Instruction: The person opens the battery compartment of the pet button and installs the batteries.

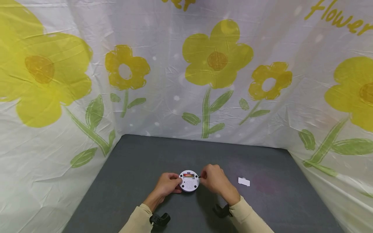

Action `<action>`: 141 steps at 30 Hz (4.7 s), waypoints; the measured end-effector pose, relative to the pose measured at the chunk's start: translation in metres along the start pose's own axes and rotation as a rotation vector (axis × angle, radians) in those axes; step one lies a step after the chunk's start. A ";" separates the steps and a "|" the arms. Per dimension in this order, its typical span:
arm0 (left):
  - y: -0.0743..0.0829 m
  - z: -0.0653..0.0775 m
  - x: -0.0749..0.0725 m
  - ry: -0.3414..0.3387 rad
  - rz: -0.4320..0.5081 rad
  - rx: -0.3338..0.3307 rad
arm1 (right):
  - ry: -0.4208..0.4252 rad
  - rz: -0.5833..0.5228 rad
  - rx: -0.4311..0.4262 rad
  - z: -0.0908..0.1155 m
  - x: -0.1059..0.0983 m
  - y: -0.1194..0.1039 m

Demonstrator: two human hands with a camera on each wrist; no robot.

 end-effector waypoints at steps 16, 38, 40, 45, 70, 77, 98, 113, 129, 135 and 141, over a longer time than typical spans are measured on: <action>0.000 0.001 0.000 -0.009 0.019 0.027 | -0.027 -0.027 -0.106 -0.026 0.006 -0.037; 0.000 0.001 -0.001 -0.005 0.021 0.019 | -0.100 -0.027 -0.280 -0.031 0.045 -0.038; 0.001 0.001 -0.001 -0.003 0.023 0.021 | -0.094 -0.013 -0.285 -0.030 0.046 -0.036; 0.002 0.001 -0.001 0.002 0.023 0.014 | -0.081 0.034 -0.287 -0.028 0.047 -0.033; 0.002 -0.002 -0.002 -0.016 0.026 0.015 | -0.097 -0.101 0.087 -0.030 0.041 0.002; 0.000 0.002 -0.001 -0.013 0.025 0.008 | -0.075 -0.083 0.116 -0.027 0.048 -0.002; 0.002 0.003 0.000 -0.031 0.029 0.028 | -0.074 -0.232 0.159 -0.048 0.080 0.061; 0.002 0.001 0.002 -0.035 0.041 0.030 | -0.067 -0.293 0.197 -0.031 0.050 0.033; 0.004 0.000 -0.002 -0.025 -0.014 -0.015 | -0.033 -0.105 0.234 -0.021 -0.045 0.074; 0.005 0.000 -0.001 -0.024 -0.015 -0.009 | -0.063 -0.001 0.233 -0.015 -0.081 0.092; 0.003 0.000 0.001 -0.032 -0.013 -0.004 | -0.067 0.051 0.233 -0.002 -0.102 0.108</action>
Point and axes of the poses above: each hand's wrist, its own z-axis away from the middle knuckle, its own x-axis out of the palm, y = z × x, the point moved 10 cm from there along -z, towards the middle knuckle, and after that the axes turned 9 degrees about -z, right-handed, at the moved point
